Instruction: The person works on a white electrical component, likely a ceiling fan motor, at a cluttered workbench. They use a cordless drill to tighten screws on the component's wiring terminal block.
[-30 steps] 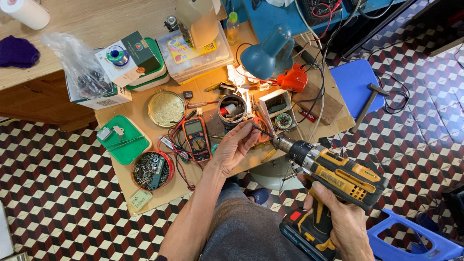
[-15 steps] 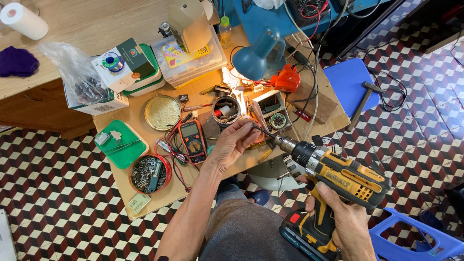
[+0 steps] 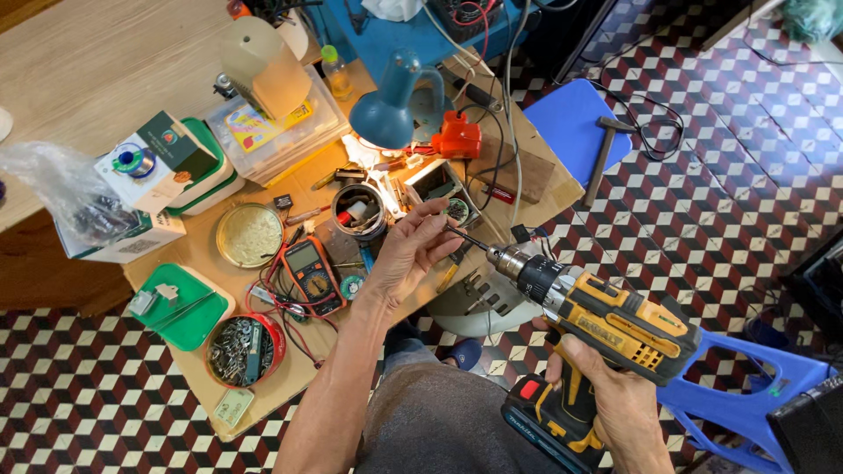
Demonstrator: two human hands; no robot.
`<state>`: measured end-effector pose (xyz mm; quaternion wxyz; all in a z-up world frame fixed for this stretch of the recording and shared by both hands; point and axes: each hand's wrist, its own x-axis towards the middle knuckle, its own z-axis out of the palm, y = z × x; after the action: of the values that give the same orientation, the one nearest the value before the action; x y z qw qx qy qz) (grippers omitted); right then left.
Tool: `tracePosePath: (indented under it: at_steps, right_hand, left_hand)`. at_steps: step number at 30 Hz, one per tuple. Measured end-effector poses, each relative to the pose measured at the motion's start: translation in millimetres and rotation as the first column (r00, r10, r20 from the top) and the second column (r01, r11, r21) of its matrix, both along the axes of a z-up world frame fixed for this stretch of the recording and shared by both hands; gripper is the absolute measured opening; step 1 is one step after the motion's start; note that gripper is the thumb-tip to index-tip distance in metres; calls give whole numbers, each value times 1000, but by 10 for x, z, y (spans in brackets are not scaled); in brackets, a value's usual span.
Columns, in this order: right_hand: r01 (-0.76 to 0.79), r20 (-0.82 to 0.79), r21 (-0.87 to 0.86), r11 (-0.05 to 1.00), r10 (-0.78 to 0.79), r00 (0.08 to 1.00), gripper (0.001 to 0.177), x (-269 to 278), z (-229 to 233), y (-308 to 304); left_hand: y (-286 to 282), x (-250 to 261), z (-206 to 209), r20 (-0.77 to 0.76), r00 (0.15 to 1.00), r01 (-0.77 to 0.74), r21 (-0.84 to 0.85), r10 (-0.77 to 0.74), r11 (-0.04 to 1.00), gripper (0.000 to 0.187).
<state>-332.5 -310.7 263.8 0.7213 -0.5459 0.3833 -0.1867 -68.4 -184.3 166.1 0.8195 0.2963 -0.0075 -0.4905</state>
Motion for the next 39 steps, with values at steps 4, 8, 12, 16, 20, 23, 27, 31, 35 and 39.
tracePosePath:
  at_steps: [4,8,12,16,20,23,27,31,35,39]
  right_hand:
    - [86,90,13,996,-87,992,30,-163,8,-46]
    - [113,57,-40,993,-110,992,28,-325,5,-91]
    - [44,-34,-139,989,-49,998,25,-491,-39,-167]
    - [2,-169,-158,987,-29,985,18,-597,-73,-174]
    - [138,-136,-23,990,-140,981,29,-442,1,-84]
    - [243,60,74,967,-248,967,43,-298,121,13]
    - [300,51,145,943,-310,949,43,-225,96,61]
    - [334,34,42,942,-336,941,43,-147,95,118]
    - [400,159,-22,916,-392,906,42,57,46,241]
    - [453,159,57,889,-456,875,42,208,76,220]
  left_hand:
    - [-217,-169,122,-94,996,-12,-67,5,998,30]
    - [-318,-224,150,-20,998,53,1,-53,999,29]
    - [-407,-191,77,45,985,167,49,-169,985,30]
    - [-527,-144,20,36,972,228,68,-231,971,31]
    - [-825,-137,53,25,967,251,37,-252,967,35]
    - [-1046,-76,80,25,954,297,43,-298,954,41]
    - [-1225,-29,26,-31,933,360,9,-359,933,42]
    - [-1300,-8,29,-8,926,377,94,-378,921,42]
    - [-1418,20,56,-37,914,405,28,-404,914,46]
    - [-1460,78,134,35,885,464,11,-464,886,49]
